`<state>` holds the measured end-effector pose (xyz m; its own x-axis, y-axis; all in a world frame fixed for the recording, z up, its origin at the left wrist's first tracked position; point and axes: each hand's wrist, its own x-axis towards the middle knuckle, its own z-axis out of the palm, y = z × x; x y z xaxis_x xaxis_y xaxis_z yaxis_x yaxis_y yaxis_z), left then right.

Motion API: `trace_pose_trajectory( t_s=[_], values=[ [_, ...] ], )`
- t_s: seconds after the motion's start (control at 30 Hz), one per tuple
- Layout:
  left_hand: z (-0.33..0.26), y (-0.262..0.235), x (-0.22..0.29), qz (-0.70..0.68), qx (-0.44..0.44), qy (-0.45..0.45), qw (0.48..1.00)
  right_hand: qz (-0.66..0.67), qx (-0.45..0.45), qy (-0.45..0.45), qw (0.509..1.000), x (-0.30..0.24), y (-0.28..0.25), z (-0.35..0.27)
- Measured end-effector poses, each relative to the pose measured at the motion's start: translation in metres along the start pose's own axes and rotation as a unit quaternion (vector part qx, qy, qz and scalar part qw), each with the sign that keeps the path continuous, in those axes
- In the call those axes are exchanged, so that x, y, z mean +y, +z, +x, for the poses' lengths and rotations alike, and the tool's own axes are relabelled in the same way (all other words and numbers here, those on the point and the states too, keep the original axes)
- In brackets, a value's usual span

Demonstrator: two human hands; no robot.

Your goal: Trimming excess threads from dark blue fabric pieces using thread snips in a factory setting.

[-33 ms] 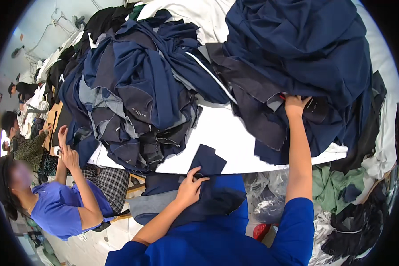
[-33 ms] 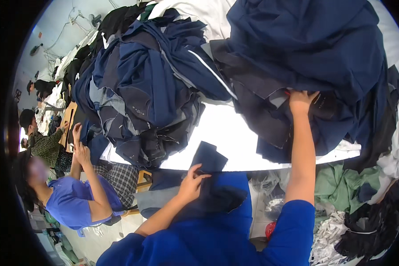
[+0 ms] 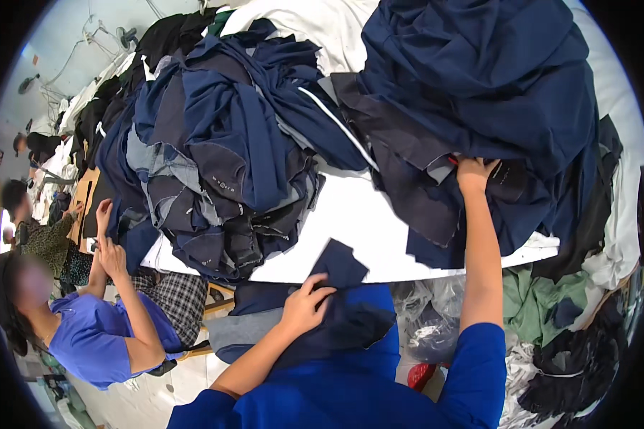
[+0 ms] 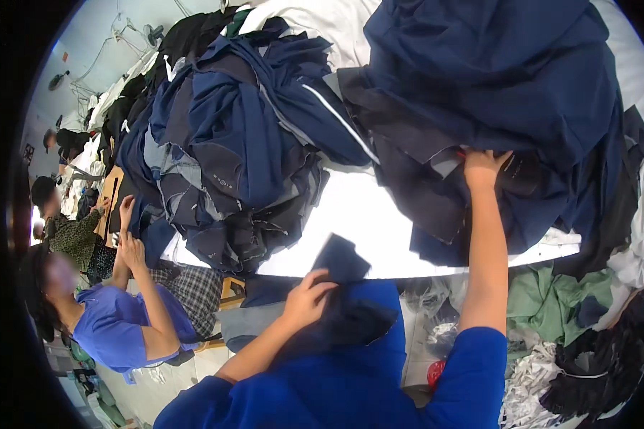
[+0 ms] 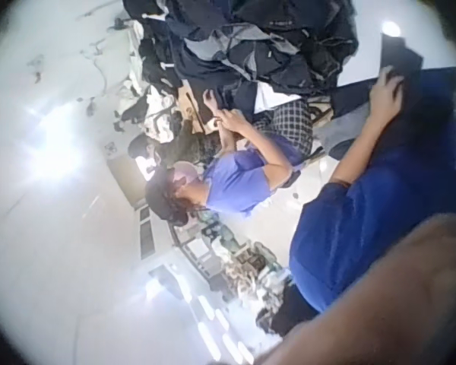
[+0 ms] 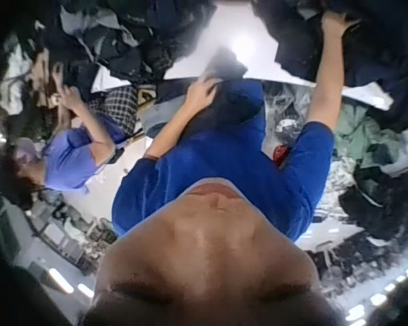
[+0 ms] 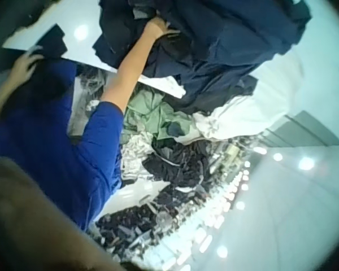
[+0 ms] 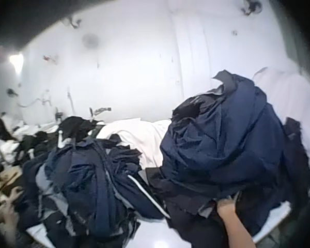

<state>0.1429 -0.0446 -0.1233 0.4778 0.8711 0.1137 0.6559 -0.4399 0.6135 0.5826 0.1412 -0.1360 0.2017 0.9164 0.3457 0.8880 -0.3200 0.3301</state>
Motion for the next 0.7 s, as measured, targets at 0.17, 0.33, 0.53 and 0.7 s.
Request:
trace_pose_trajectory(
  t_s=[0.17,0.33,0.53,0.7],
  values=[
    [0.136,-0.033,0.024,0.064,0.107,0.178,0.976,0.014,-0.056,0.01,0.998,0.008,-0.021,-0.012],
    [0.267,-0.019,-0.059,0.43,0.132,0.242,0.86,0.07,-0.128,-0.002,0.989,-0.008,-0.046,-0.021],
    [0.26,-0.048,-0.109,0.327,0.068,0.128,0.934,0.07,-0.157,0.049,0.984,0.01,-0.03,-0.028],
    [0.215,-0.102,-0.146,0.307,0.042,0.104,0.945,0.056,-0.178,0.045,0.981,0.012,-0.017,-0.024]
  ],
)
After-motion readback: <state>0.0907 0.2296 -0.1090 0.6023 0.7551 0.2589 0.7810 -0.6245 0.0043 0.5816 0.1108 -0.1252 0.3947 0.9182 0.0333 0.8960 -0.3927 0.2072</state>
